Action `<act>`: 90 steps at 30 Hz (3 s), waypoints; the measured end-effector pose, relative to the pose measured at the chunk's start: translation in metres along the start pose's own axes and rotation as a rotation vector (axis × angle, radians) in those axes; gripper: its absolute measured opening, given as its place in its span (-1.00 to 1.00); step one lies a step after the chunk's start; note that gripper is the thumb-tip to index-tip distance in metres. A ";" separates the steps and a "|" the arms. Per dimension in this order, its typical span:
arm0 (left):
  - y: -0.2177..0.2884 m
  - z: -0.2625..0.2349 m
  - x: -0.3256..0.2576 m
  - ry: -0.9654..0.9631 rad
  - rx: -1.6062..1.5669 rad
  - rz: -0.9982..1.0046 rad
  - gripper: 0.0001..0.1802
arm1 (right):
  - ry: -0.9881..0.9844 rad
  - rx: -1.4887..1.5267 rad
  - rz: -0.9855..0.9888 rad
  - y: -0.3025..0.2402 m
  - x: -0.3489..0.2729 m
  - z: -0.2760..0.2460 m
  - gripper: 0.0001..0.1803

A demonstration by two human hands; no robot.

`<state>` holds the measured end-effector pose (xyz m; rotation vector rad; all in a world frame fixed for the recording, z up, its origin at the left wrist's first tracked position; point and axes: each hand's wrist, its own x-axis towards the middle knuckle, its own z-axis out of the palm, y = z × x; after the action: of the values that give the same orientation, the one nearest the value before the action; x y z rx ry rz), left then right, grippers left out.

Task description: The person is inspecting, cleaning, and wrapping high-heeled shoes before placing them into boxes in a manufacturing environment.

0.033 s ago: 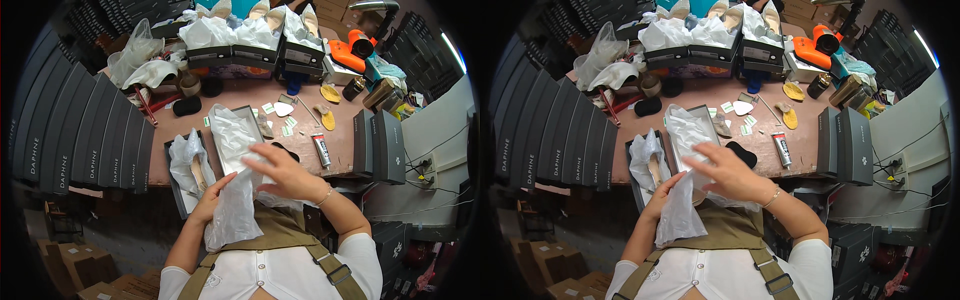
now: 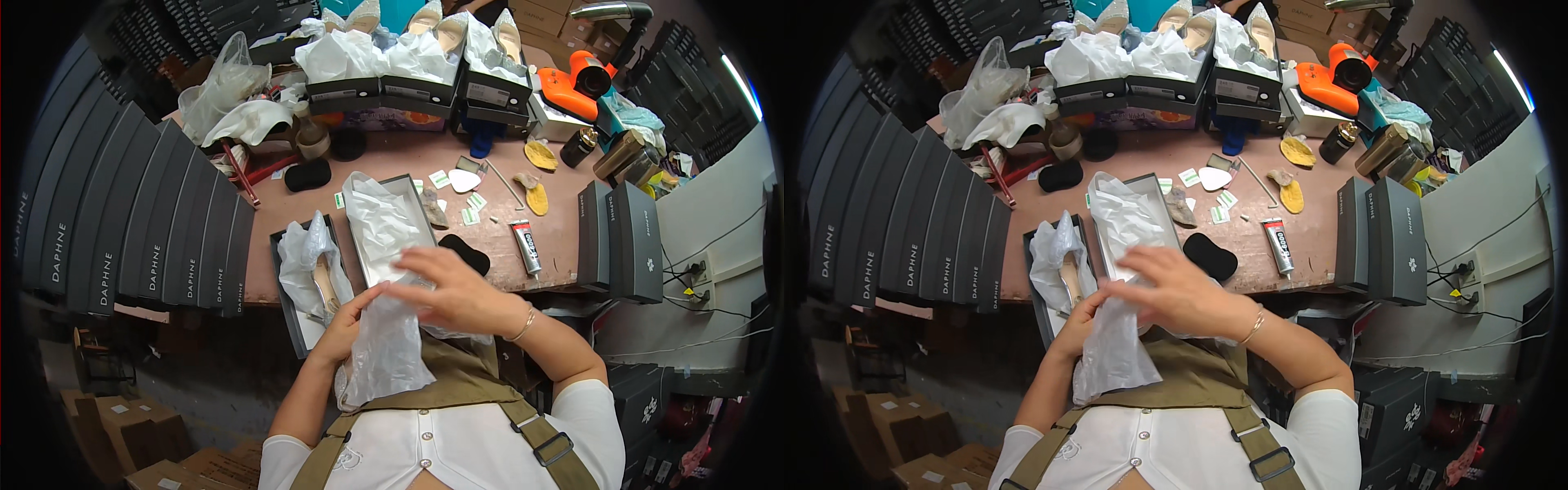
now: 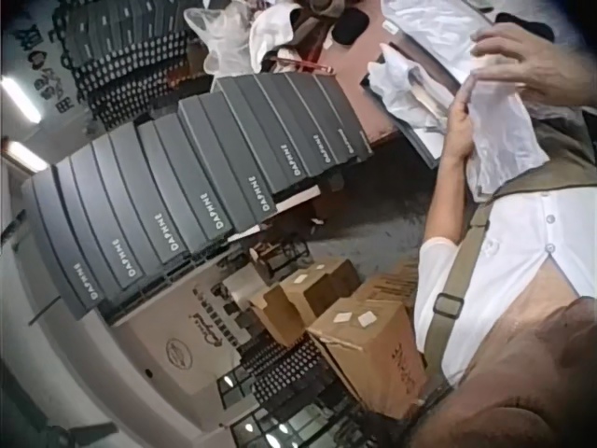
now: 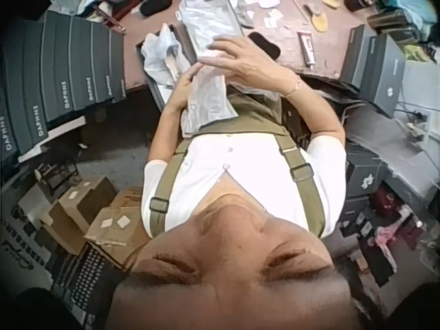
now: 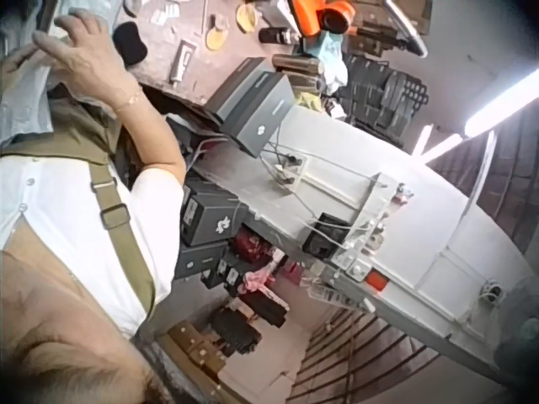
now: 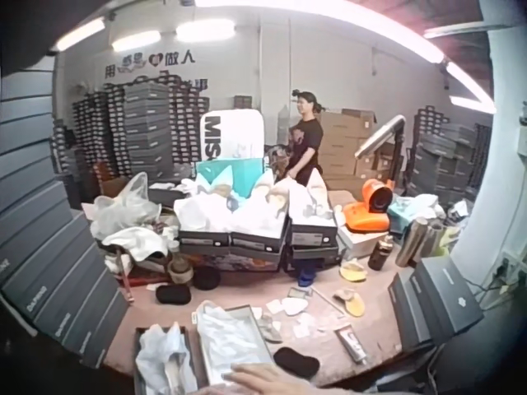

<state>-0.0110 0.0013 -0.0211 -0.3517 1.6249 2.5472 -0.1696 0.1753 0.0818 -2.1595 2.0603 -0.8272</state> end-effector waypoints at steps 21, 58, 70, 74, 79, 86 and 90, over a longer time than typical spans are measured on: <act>-0.016 0.011 -0.001 0.033 -0.431 -0.055 -0.41 | -0.011 -0.243 -0.132 -0.025 -0.014 0.050 -0.86; -0.050 -0.008 -0.034 -0.039 -0.172 -0.107 0.00 | 0.251 1.337 0.702 0.021 -0.073 0.021 -0.80; -0.049 -0.007 -0.038 -0.063 -0.169 -0.121 0.03 | 0.299 1.291 0.761 0.007 -0.074 0.023 -0.84; -0.086 -0.032 -0.050 -0.037 -0.197 -0.116 0.04 | 0.306 1.267 0.757 0.006 -0.074 0.022 -0.85; -0.061 -0.016 -0.046 -0.061 -0.065 -0.114 0.05 | 0.284 1.211 0.761 0.006 -0.074 0.023 -0.88; -0.072 -0.018 -0.044 -0.058 -0.164 -0.097 0.08 | 0.260 1.346 0.781 0.008 -0.076 0.020 -0.85; -0.062 -0.011 -0.038 -0.061 -0.146 -0.097 0.10 | 0.273 1.444 0.841 0.008 -0.077 0.019 -0.84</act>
<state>0.0397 0.0189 -0.0708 -0.3529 1.3701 2.5832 -0.1668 0.2405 0.0362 -0.4105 1.2989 -1.6536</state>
